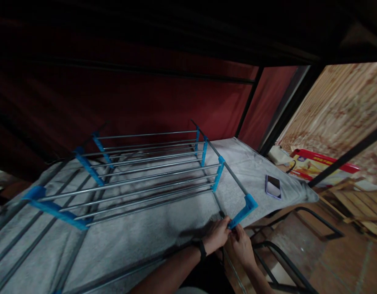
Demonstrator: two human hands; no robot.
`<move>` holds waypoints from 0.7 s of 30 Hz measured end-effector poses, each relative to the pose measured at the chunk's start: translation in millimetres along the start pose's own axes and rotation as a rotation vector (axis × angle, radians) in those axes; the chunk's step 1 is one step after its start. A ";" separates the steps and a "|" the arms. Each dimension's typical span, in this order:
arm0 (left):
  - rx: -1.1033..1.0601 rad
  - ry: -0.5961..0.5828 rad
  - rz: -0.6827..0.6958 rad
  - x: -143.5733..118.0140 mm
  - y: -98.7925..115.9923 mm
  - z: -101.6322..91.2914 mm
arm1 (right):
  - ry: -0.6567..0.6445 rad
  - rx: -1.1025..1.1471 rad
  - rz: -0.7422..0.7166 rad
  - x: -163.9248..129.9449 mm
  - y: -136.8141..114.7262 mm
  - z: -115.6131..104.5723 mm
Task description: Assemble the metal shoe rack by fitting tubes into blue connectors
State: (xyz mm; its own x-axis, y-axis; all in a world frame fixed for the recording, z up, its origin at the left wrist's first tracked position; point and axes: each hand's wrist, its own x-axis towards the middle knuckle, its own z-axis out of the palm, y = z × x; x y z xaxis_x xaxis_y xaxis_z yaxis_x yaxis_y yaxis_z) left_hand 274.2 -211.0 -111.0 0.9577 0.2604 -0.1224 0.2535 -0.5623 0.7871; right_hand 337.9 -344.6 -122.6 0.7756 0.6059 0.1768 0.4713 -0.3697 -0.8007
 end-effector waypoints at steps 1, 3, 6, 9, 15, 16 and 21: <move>0.017 0.002 -0.006 -0.7 0.6 0.1 | -0.002 0.006 0.005 -0.6 -3.3 -1.5; 0.057 0.002 -0.021 -2.3 3.6 -0.8 | 0.010 0.017 0.015 -1.9 -9.2 -4.4; 0.109 -0.025 -0.013 -4.6 11.4 -4.1 | 0.027 0.021 0.042 -2.8 -12.5 -7.1; 0.198 -0.029 0.056 -7.8 19.0 -10.8 | 0.023 0.030 0.072 -1.0 -7.0 -6.3; 0.329 0.141 0.165 -53.5 13.3 -42.4 | 0.004 0.069 0.071 4.9 22.1 -2.9; 0.316 0.188 0.157 -69.2 8.4 -48.8 | 0.012 0.066 0.080 6.5 27.6 -4.2; 0.263 0.548 0.020 -176.0 -34.8 -77.3 | 0.108 0.064 0.032 20.2 29.2 -18.8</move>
State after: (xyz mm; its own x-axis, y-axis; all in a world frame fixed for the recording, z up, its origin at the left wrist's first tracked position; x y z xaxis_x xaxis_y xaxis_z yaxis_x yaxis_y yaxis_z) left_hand 86.4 -176.6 -70.1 0.7709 0.5747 0.2748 0.3285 -0.7283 0.6014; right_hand 375.2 -356.4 -131.6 0.8321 0.5138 0.2089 0.4209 -0.3397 -0.8411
